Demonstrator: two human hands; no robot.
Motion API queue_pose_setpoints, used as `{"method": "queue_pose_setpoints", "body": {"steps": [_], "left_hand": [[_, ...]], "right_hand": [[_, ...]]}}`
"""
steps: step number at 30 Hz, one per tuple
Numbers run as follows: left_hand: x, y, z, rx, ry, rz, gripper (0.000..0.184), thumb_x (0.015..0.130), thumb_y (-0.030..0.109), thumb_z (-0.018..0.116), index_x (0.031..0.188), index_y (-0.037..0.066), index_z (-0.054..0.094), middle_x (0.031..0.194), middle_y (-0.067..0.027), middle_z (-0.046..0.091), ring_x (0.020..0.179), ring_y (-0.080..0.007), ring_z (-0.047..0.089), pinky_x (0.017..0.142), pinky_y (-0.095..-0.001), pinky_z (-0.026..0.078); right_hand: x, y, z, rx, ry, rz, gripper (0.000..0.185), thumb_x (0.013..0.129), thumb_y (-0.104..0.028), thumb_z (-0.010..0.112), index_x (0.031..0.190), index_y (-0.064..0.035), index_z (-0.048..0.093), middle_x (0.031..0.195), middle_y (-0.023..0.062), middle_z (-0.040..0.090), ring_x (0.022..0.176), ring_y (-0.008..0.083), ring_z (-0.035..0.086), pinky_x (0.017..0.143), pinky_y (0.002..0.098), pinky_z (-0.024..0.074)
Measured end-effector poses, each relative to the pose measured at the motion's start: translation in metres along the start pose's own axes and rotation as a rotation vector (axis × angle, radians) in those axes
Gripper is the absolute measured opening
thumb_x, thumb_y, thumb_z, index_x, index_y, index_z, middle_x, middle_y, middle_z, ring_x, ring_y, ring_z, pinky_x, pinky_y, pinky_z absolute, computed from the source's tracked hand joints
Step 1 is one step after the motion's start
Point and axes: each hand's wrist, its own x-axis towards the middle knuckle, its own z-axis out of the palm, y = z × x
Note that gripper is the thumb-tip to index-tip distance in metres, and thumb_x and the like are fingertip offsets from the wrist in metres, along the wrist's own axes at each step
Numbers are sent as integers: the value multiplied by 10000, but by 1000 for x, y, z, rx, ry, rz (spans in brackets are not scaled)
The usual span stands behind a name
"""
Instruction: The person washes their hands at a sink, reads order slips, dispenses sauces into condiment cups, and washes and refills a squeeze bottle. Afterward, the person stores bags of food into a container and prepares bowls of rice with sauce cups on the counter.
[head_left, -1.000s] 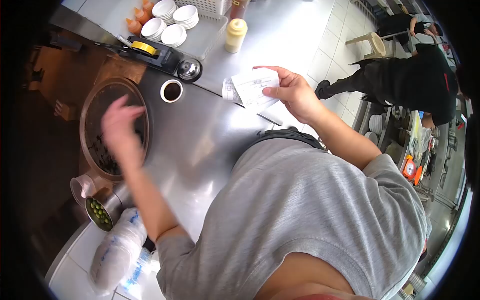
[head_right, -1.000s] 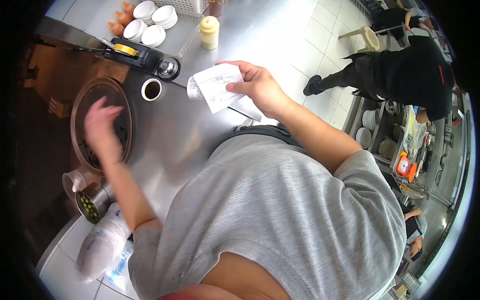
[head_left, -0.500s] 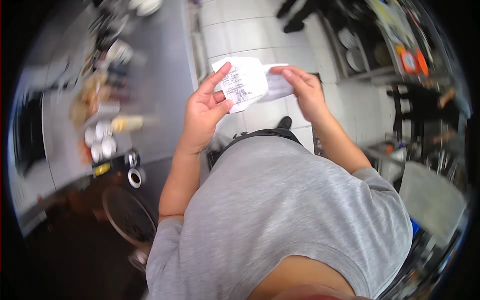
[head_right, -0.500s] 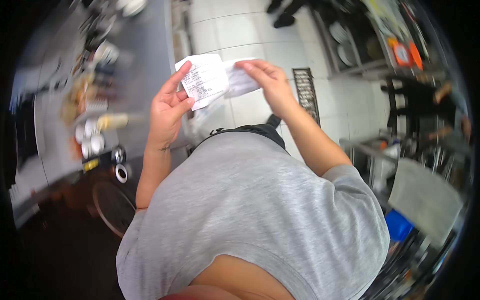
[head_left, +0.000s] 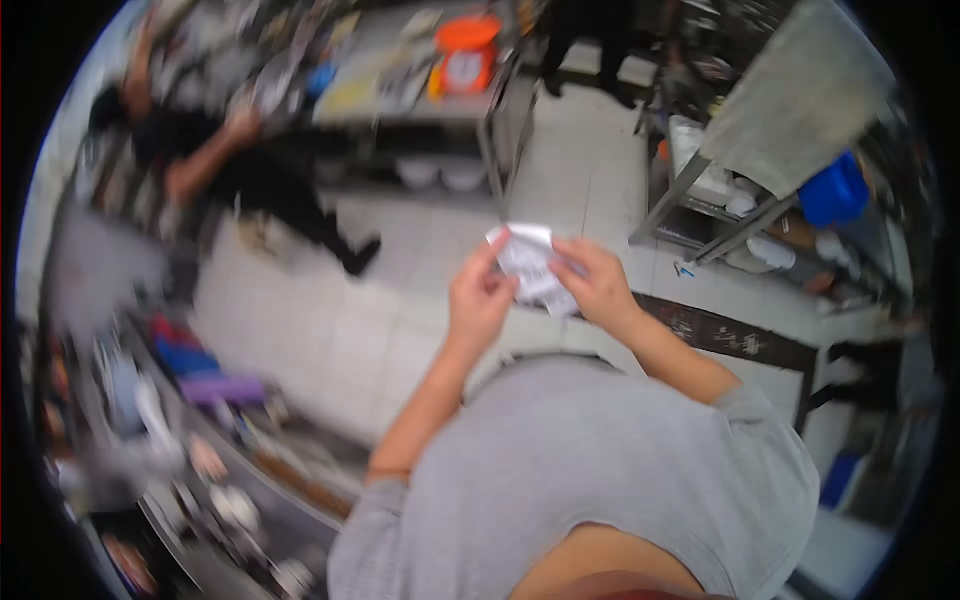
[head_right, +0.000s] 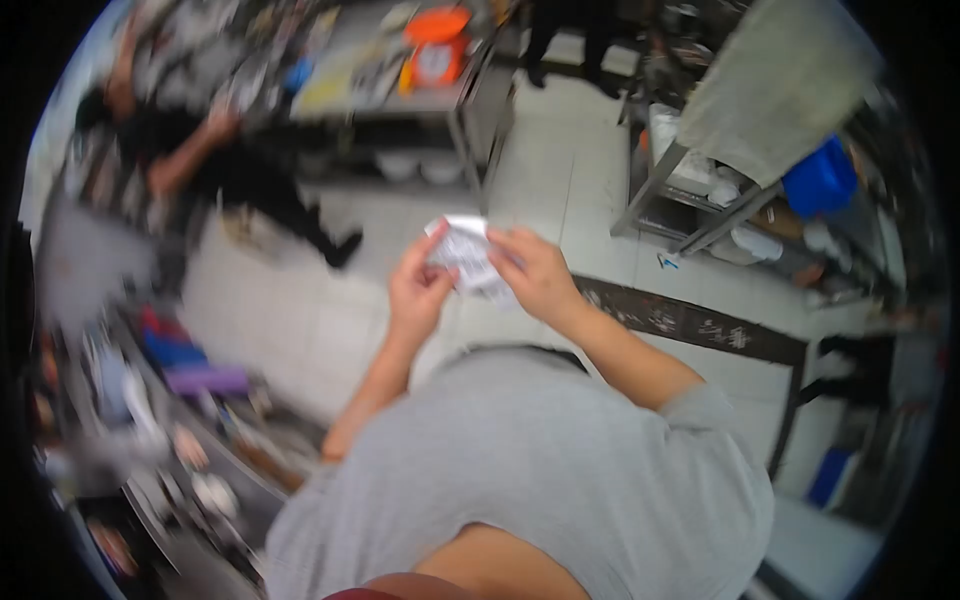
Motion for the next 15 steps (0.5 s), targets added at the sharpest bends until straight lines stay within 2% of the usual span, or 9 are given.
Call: {"method": "queue_pose_setpoints", "body": {"steps": [3,5,6,8,9,10,11,12,15], "left_hand": [[102,-4,26,26,-152,82,493,795,-99,634,1270,-11,534,1252,-92,530,1006,-117,568,836,-253,494],[184,-16,21,153,-193,253,421,802,-78,632,1213,-21,556,1168,-76,549,1016,-138,569,875,-268,468],[227,-16,14,311,-149,327,385,757,-75,624,1134,-4,591,1133,-133,587,1054,-239,581,916,-325,452],[320,15,4,556,-137,634,420,718,-116,560,1120,7,572,1134,-157,587,1101,-310,557,967,-360,421],[380,13,-4,553,-56,770,463,707,-134,540,1143,21,567,1152,-164,578,1113,-328,550,979,-371,419],[435,24,-16,618,-18,775,558,682,-158,463,1201,24,559,1194,-156,562,1159,-295,529,1006,-362,398],[490,41,-27,621,22,953,590,682,-156,438,1228,32,558,1198,-167,557,1161,-305,522,1014,-362,389],[536,65,-34,672,101,956,606,676,-160,416,1233,30,561,1201,-167,553,1165,-304,516,1019,-362,383],[672,130,-54,483,300,1174,531,701,-124,422,1174,30,605,1148,-171,568,1128,-315,531,997,-376,393]], "right_hand": [[26,21,-31,313,359,146,365,874,-49,616,1234,-5,573,1133,121,621,962,164,599,854,264,471],[33,33,-50,551,498,314,380,879,-31,601,1256,-9,559,1141,104,616,991,140,580,875,261,460],[29,39,-56,473,590,314,380,878,-17,593,1256,-6,557,1147,96,610,994,129,571,884,258,453],[31,55,-70,333,741,341,377,874,5,578,1251,0,560,1149,88,608,992,120,564,887,252,446],[31,63,-73,275,799,371,374,871,13,572,1244,3,564,1143,88,611,987,122,567,881,249,445],[32,71,-75,202,849,388,363,868,13,571,1231,6,571,1132,88,615,983,122,567,878,246,443],[35,78,-75,129,901,404,353,865,13,570,1218,8,578,1120,89,620,980,122,568,875,243,441],[41,79,-74,143,975,441,339,864,11,569,1203,13,583,1107,90,623,974,124,572,867,243,444],[57,105,-63,-28,1190,568,301,858,16,566,1156,13,600,1058,80,626,913,124,588,827,242,458]]}}
